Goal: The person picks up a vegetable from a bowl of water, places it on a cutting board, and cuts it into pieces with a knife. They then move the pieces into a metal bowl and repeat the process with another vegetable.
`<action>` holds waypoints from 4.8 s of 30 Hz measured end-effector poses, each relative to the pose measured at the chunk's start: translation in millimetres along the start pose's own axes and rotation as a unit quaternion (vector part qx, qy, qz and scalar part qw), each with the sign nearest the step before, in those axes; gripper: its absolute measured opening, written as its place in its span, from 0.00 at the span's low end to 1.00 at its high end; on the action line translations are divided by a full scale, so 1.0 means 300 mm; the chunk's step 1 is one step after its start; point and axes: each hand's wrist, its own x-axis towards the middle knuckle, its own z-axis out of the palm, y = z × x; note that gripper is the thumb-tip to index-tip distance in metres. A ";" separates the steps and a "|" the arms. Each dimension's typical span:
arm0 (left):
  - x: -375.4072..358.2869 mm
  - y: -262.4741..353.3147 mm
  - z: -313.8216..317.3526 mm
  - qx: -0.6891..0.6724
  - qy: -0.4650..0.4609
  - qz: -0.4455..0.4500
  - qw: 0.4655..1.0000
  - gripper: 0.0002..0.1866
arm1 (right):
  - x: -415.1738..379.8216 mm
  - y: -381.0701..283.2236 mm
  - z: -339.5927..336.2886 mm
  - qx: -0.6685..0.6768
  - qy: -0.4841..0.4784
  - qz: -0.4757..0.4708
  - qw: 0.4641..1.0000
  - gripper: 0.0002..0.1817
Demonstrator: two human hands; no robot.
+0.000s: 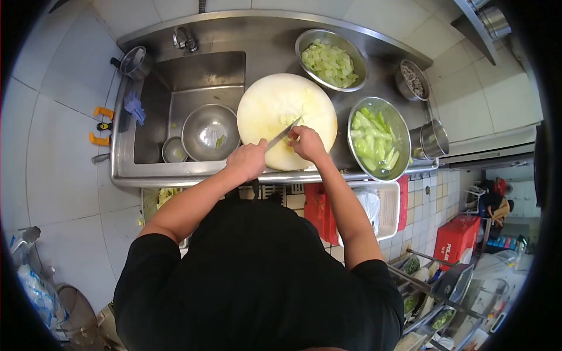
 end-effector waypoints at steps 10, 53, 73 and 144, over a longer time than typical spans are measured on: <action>0.018 -0.027 0.068 0.024 -0.011 0.014 1.000 0.17 | -0.031 -0.034 0.019 -0.001 0.043 0.025 0.999 0.08; 0.012 -0.009 0.090 0.027 -0.006 0.016 0.999 0.16 | -0.103 -0.011 0.053 0.022 0.095 0.036 0.995 0.06; -0.002 -0.016 0.097 0.055 -0.012 0.043 0.997 0.15 | -0.132 0.029 0.089 -0.006 0.124 0.020 0.992 0.02; 0.016 -0.127 0.067 -0.017 0.017 0.055 0.998 0.15 | -0.162 0.067 0.220 -0.036 0.215 -0.013 0.976 0.05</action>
